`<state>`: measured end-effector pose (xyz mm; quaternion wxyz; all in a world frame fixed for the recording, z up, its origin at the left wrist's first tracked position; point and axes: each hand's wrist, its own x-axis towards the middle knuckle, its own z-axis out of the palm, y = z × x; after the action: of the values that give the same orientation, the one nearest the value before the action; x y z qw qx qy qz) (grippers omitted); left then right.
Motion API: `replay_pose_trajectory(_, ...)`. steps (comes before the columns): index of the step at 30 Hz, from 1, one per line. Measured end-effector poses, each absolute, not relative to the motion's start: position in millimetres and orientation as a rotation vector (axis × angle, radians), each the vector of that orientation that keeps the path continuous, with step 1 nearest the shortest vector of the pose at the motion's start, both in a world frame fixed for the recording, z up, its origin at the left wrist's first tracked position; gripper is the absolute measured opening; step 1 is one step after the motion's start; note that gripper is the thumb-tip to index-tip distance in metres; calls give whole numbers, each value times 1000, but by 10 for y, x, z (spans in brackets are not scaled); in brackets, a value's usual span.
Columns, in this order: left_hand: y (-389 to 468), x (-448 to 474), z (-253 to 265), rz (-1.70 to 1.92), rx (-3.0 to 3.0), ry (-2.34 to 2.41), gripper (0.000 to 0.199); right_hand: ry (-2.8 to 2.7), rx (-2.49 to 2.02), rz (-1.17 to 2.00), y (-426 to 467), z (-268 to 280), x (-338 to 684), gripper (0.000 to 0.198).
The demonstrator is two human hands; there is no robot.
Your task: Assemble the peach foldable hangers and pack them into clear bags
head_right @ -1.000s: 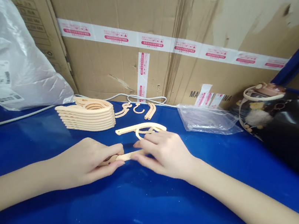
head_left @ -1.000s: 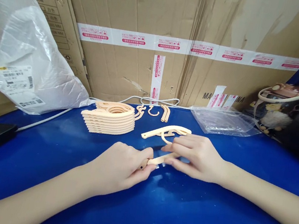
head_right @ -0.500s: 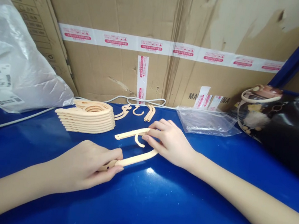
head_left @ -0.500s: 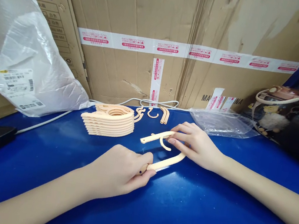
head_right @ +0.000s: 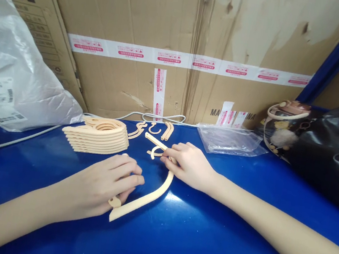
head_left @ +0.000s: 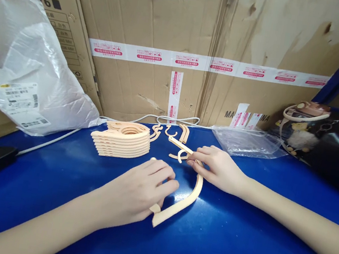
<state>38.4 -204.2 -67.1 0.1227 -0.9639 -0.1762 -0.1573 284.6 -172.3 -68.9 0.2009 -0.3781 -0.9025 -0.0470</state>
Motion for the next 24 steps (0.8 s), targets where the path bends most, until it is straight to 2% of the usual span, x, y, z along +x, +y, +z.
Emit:
replay_pose_trajectory(5, -2005, 393, -686, -520, -2782, -589, 25, -2469, -1120, -90, -1740, -718, 2818, 24)
replay_pose_trajectory(10, -1981, 372, -702, -483, -2937, -943, 36, -2394, -1184, 84, -1768, -770, 2758, 25)
replay_pose_trajectory(17, -1946, 349, -708, -479, -3034, -1035, 15, -2350, -1206, 145, -1789, -781, 2726, 24)
replay_pose_trajectory(21, -1990, 343, -672, -536, -3114, -1048, 28, -2336, -1204, 151, -1780, -782, 2734, 24)
replay_pose_trajectory(24, -2037, 353, -627, -546, -3203, -1039, 19, -2334, -1208, 144, -1770, -794, 2743, 23)
